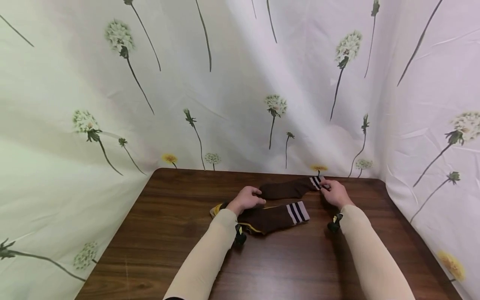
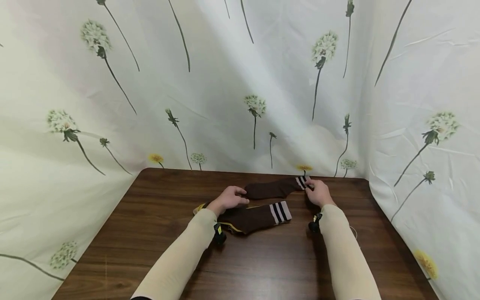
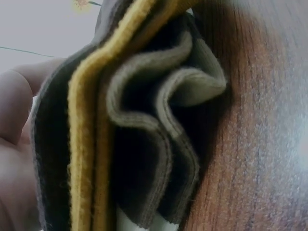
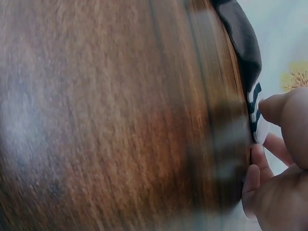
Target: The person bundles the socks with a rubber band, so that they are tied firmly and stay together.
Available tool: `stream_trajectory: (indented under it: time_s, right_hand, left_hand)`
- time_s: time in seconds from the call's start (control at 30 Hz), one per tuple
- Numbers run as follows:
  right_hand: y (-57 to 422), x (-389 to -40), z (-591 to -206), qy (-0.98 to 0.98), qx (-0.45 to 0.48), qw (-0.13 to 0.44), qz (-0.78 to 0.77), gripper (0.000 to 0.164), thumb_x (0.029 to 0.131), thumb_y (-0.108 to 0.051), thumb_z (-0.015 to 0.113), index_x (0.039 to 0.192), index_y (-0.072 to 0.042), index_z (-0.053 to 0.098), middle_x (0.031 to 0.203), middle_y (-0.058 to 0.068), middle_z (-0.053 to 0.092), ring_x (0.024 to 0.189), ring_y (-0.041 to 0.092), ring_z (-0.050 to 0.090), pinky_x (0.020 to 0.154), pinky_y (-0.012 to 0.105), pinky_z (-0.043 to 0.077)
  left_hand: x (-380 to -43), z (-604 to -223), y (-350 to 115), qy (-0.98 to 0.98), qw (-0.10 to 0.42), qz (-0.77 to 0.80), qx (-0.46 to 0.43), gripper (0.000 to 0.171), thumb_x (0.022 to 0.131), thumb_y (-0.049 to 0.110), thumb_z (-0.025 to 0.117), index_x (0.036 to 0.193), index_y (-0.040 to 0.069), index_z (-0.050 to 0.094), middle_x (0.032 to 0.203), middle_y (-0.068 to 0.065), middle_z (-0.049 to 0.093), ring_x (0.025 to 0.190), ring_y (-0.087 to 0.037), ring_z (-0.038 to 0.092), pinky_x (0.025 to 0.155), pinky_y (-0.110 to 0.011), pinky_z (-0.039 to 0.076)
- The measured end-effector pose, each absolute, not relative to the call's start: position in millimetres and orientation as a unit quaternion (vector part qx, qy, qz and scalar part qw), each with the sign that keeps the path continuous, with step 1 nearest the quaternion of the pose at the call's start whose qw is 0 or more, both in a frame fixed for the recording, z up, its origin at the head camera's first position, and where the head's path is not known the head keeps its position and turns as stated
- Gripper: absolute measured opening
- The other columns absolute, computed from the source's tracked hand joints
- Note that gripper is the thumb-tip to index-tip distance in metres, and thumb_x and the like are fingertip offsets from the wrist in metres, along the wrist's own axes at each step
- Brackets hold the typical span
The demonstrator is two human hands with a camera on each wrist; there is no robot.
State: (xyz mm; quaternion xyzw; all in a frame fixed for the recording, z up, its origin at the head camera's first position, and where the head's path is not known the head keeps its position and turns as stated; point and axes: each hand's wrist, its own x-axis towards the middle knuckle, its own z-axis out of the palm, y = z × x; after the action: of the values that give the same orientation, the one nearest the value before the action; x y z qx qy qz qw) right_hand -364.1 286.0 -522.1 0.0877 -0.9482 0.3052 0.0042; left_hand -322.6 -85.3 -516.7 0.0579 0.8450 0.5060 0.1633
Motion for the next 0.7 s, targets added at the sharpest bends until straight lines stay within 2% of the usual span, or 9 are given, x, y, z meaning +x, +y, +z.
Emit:
stream_trajectory:
  time_s: [0.27, 0.53, 0.7]
  right_hand:
    - [283, -359, -528, -0.944, 0.082, 0.009, 0.319, 0.032, 0.104, -0.008, 0.059, 0.131, 0.009, 0.066, 0.139, 0.038, 0.053, 0.127, 0.055, 0.053, 0.105, 0.066, 0.044]
    - [281, -360, -535, -0.944, 0.088, 0.017, 0.319, 0.038, 0.106, -0.01, 0.058, 0.137, 0.012, 0.061, 0.142, 0.038, 0.05, 0.135, 0.055, 0.046, 0.111, 0.067, 0.038]
    - [279, -360, -536, -0.938, 0.084, 0.022, 0.335, 0.039, 0.106, -0.009, 0.056, 0.137, 0.014, 0.06, 0.142, 0.039, 0.049, 0.134, 0.056, 0.045, 0.111, 0.067, 0.037]
  left_hand:
    - [-319, -520, -92, 0.83, 0.15, 0.536, 0.049, 0.042, 0.1, 0.021, 0.073, 0.138, 0.003, 0.067, 0.157, -0.019, 0.05, 0.137, -0.038, 0.054, 0.106, -0.053, 0.05]
    - [-318, -520, -99, 0.803, 0.15, 0.575, 0.044, 0.04, 0.104, 0.022, 0.069, 0.14, 0.005, 0.066, 0.15, -0.017, 0.056, 0.123, -0.036, 0.063, 0.103, -0.053, 0.053]
    - [-319, -523, -101, 0.788, 0.138, 0.599, 0.033, 0.04, 0.104, 0.02, 0.069, 0.14, 0.004, 0.066, 0.147, -0.018, 0.059, 0.122, -0.036, 0.065, 0.101, -0.05, 0.054]
